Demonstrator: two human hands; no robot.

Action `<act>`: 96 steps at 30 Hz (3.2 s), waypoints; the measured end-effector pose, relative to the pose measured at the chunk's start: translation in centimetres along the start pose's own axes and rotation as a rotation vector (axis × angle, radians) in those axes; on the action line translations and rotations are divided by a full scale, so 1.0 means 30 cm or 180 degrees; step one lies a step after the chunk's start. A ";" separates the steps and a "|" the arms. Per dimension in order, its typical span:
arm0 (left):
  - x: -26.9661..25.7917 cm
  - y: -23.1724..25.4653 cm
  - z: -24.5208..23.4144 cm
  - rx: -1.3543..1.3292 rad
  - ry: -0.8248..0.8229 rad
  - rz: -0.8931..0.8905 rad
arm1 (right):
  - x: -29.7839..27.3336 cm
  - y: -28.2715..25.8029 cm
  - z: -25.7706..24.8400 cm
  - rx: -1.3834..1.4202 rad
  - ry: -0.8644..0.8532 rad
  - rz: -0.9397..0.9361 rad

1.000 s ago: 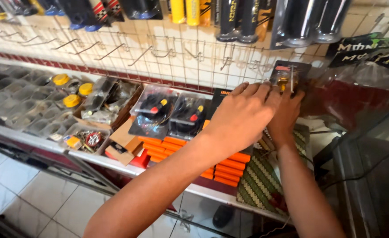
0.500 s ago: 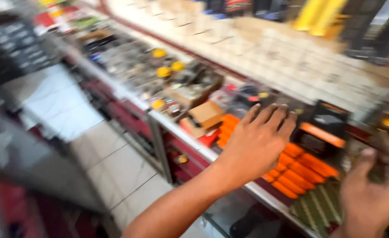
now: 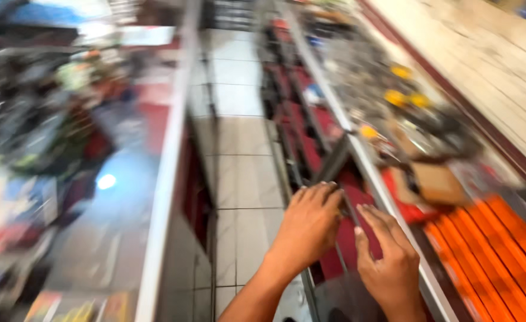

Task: The person picks up several packaged motorcycle parts from a wall rack and places them on a glass counter, then handles a small component and its packaging.

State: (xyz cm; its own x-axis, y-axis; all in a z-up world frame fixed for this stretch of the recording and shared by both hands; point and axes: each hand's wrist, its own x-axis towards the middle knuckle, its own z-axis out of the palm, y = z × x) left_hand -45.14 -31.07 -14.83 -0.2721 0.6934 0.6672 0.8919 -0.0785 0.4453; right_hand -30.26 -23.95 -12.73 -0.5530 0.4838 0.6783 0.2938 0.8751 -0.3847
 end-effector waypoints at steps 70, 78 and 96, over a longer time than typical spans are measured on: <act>-1.572 0.062 -1.009 0.3101 0.4382 -0.5553 | -0.747 -1.611 0.740 0.3681 -0.5893 -0.0703; -1.553 0.074 -1.040 0.2538 0.4376 -0.5812 | -0.729 -1.599 0.706 0.4122 -0.5573 -0.0548; -1.350 0.246 -1.065 0.1228 0.4982 -0.2548 | -0.565 -1.480 0.566 0.4992 -0.3670 -0.1310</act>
State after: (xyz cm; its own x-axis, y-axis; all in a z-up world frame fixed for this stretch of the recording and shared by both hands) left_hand -39.08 -82.61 -19.49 -0.4840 -0.7927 0.3707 0.3492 0.2135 0.9124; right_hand -47.16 -71.24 -17.79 -0.7367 -0.5055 0.4492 -0.4230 -0.1738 -0.8893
